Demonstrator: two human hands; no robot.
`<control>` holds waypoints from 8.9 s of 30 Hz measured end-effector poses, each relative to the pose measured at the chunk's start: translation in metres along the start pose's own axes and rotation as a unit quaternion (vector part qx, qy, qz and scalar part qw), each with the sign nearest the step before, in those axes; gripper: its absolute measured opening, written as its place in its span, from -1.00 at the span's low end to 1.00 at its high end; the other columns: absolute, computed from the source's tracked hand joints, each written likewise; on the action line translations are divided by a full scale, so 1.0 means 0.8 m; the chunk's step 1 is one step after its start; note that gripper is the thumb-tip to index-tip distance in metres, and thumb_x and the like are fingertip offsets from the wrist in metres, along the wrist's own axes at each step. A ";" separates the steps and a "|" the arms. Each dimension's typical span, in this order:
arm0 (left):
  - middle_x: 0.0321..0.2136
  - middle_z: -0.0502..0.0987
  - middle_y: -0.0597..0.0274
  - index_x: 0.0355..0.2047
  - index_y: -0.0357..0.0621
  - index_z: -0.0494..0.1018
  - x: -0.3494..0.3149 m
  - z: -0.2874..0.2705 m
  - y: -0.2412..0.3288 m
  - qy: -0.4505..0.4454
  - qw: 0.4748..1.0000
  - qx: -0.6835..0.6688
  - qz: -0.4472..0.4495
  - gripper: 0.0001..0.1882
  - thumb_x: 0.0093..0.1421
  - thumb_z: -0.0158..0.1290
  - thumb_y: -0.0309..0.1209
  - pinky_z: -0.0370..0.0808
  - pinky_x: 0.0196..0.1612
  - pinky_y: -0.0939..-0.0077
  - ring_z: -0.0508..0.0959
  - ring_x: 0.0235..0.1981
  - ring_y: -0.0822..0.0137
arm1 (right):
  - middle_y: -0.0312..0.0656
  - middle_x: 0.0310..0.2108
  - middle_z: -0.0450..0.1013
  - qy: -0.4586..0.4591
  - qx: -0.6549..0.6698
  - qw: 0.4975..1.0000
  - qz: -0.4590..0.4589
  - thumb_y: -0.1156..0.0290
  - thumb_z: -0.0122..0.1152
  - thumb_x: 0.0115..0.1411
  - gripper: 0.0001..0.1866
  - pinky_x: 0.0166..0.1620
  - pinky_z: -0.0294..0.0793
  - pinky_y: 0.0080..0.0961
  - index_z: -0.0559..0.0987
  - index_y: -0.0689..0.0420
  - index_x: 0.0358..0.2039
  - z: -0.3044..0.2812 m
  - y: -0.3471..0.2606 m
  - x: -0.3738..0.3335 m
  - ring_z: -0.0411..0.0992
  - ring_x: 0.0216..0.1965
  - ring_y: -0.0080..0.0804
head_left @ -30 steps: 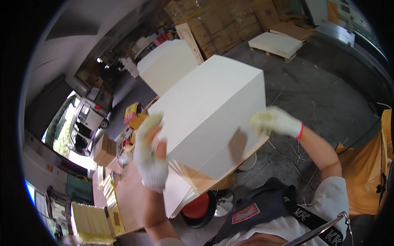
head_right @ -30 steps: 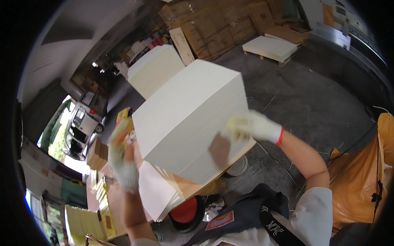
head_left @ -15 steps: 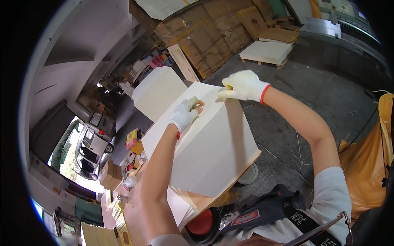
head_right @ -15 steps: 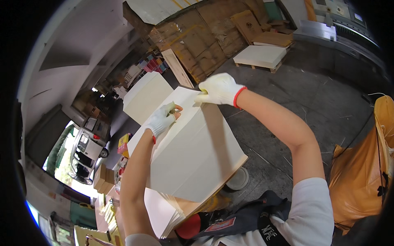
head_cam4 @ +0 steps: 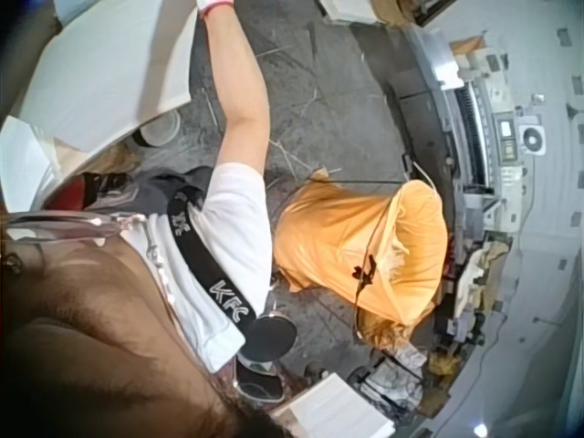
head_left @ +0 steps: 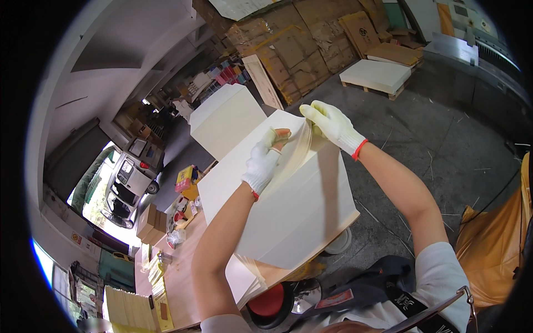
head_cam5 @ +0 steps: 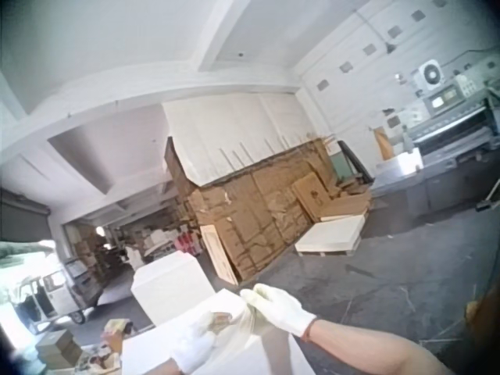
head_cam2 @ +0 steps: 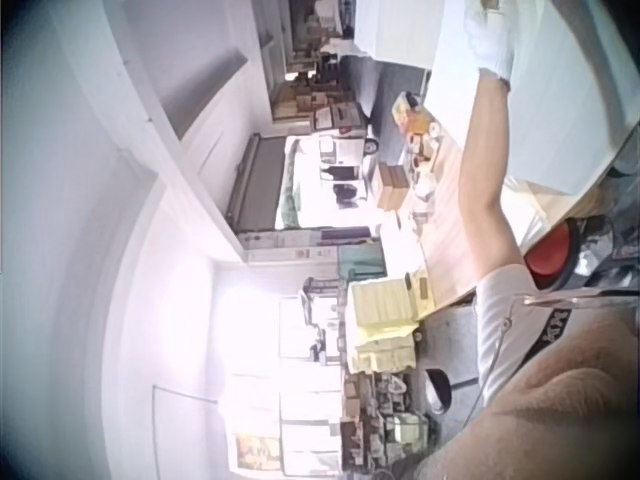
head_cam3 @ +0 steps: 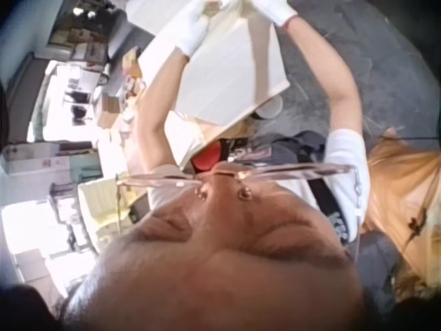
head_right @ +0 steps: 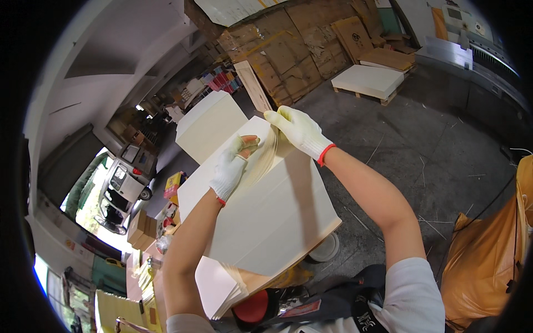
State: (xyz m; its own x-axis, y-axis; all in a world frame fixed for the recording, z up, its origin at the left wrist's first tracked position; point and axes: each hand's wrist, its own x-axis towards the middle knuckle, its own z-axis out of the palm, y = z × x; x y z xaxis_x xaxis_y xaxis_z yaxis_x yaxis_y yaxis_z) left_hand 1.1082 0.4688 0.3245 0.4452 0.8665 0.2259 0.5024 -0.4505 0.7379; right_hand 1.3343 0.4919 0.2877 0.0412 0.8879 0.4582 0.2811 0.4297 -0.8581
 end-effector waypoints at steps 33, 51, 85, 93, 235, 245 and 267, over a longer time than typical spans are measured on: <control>-0.14 0.47 0.27 0.13 -0.15 0.37 -0.008 0.016 0.012 -0.019 1.000 -0.001 0.011 -0.52 0.21 0.21 -0.52 0.45 -0.33 0.65 0.47 -0.33 0.53 | 0.13 -0.40 0.44 0.076 -0.015 0.994 -0.076 -0.14 -0.19 0.42 -0.42 -0.17 0.38 -0.15 0.46 0.19 -0.30 0.012 0.000 -0.018 0.43 -0.28 0.17; -0.31 0.45 0.32 0.08 -0.09 0.47 -0.007 0.009 0.019 0.008 0.993 0.120 0.020 -0.63 0.25 -0.01 -0.46 0.43 -0.13 0.50 0.41 -0.32 0.42 | 0.10 -0.47 0.40 0.070 -0.019 0.996 -0.053 -0.19 -0.16 0.41 -0.40 -0.22 0.36 -0.16 0.40 0.17 -0.36 0.013 0.000 -0.018 0.40 -0.36 0.11; -0.28 0.55 0.28 0.06 -0.10 0.48 -0.011 0.017 0.030 0.004 0.994 0.112 -0.009 -0.59 0.21 0.27 -0.41 0.46 -0.06 0.49 0.51 -0.20 0.43 | 0.08 -0.38 0.51 0.089 -0.016 0.995 -0.037 -0.13 -0.10 0.40 -0.48 -0.16 0.40 -0.18 0.48 0.13 -0.25 0.015 0.000 -0.022 0.50 -0.26 0.10; -0.34 0.58 0.15 0.14 0.04 0.48 -0.020 0.020 0.055 -0.003 0.989 0.142 -0.047 -0.53 0.20 0.18 -0.45 0.54 -0.15 0.40 0.59 -0.28 0.28 | 0.05 -0.39 0.52 0.089 -0.033 0.994 -0.049 -0.17 -0.01 0.35 -0.46 -0.18 0.41 -0.19 0.50 0.14 -0.27 0.007 0.000 -0.023 0.52 -0.27 0.04; -0.17 0.66 0.10 0.19 0.39 0.45 0.030 0.039 0.018 0.037 0.911 0.409 0.027 -0.56 0.29 0.08 -0.10 0.54 -0.10 0.10 0.65 -0.14 0.00 | -0.10 -0.32 0.55 -0.035 -0.413 0.877 -0.241 -0.21 0.01 0.29 -0.49 -0.18 0.51 -0.14 0.60 -0.01 -0.22 -0.050 -0.001 -0.034 0.55 -0.21 -0.07; -0.10 0.62 0.10 0.17 -0.04 0.49 0.010 0.028 0.010 0.008 0.991 0.134 -0.007 -0.58 0.32 0.10 -0.29 0.49 -0.03 0.39 0.58 -0.11 0.30 | -0.08 -0.40 0.49 -0.007 -0.056 0.998 0.030 -0.17 -0.10 0.37 -0.44 -0.13 0.39 -0.29 0.52 0.14 -0.33 -0.011 0.005 -0.026 0.49 -0.29 -0.15; -0.37 0.55 0.31 0.09 -0.10 0.53 0.004 0.035 0.031 0.002 0.990 0.143 -0.019 -0.65 0.30 0.12 -0.40 0.47 -0.21 0.52 0.49 -0.33 0.49 | 0.00 -0.39 0.50 0.037 -0.060 0.998 -0.005 -0.12 -0.11 0.42 -0.48 -0.17 0.40 -0.23 0.46 0.14 -0.28 -0.001 0.013 -0.039 0.50 -0.29 -0.02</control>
State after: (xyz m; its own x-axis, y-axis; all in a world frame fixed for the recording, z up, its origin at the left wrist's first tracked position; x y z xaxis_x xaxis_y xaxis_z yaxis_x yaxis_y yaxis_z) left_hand 1.1424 0.4543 0.3255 0.4186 0.8849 0.2042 0.7087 -0.4589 0.5358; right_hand 1.3371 0.4687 0.2649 0.1073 0.8675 0.4858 0.3940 0.4115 -0.8219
